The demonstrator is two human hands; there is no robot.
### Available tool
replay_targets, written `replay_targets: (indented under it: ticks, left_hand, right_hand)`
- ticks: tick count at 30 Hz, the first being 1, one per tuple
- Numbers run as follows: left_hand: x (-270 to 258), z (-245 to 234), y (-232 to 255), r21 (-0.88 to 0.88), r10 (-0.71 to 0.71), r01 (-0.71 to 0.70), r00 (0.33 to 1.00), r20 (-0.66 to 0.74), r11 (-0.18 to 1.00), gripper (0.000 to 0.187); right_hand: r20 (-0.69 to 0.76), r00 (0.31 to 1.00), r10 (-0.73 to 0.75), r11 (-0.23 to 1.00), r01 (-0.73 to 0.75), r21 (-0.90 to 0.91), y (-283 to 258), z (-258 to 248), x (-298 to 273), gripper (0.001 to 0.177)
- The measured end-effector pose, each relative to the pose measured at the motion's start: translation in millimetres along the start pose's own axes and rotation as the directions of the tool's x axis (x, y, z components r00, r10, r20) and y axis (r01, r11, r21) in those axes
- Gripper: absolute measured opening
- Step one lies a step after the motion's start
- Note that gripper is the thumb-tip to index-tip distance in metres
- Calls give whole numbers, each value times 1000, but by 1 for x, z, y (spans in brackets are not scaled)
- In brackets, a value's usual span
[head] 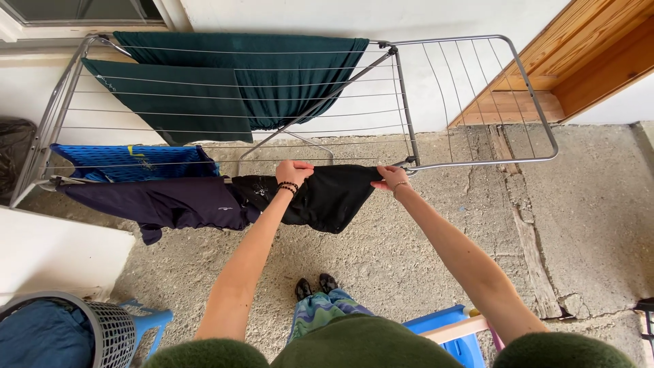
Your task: The person takes clothes from a laundry basket and hangs them on a drying rack. They handle a blue shirt, black pants, a dark blue shirt, and an olive green shirt, spreading each item across the rack's bars to dry.
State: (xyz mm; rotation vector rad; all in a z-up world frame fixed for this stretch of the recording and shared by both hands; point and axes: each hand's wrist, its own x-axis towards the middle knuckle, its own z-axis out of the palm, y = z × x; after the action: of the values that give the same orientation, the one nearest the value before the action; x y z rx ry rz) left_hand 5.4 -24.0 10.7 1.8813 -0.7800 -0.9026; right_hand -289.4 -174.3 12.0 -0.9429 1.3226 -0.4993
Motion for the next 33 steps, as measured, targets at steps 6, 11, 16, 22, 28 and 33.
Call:
replay_targets:
  ticks: [6,11,16,22,28,33]
  left_hand:
    - [27,16,-22,168,5,10,996,-84,986,14]
    - [46,36,-54,254,67,-33,990,-125,967,12]
    - [51,45,-68,352,135,-110,990,-47,930,25]
    - [54,41,-73,386,128,-121,992,9,915,28]
    - [55,37,-75,391,134,-133,991,25,911,25]
    - [13,19,-45,273,131,-120,991,-23,954,23]
  right_hand:
    - [-181,971,-158,976,126,-179,-5,2,30,42]
    - [-302,933,-194,923,69,-378,31,4,96,40]
    - [-309,930,-198,781,-41,-623,36,13,91,28]
    - [-281,938,-201,782,-19,-623,50,17,118,26]
    - [-257,948,-189,838,19,-546,31,24,99,25]
    - [-191,923,-334,709,113,-696,24,31,83,17]
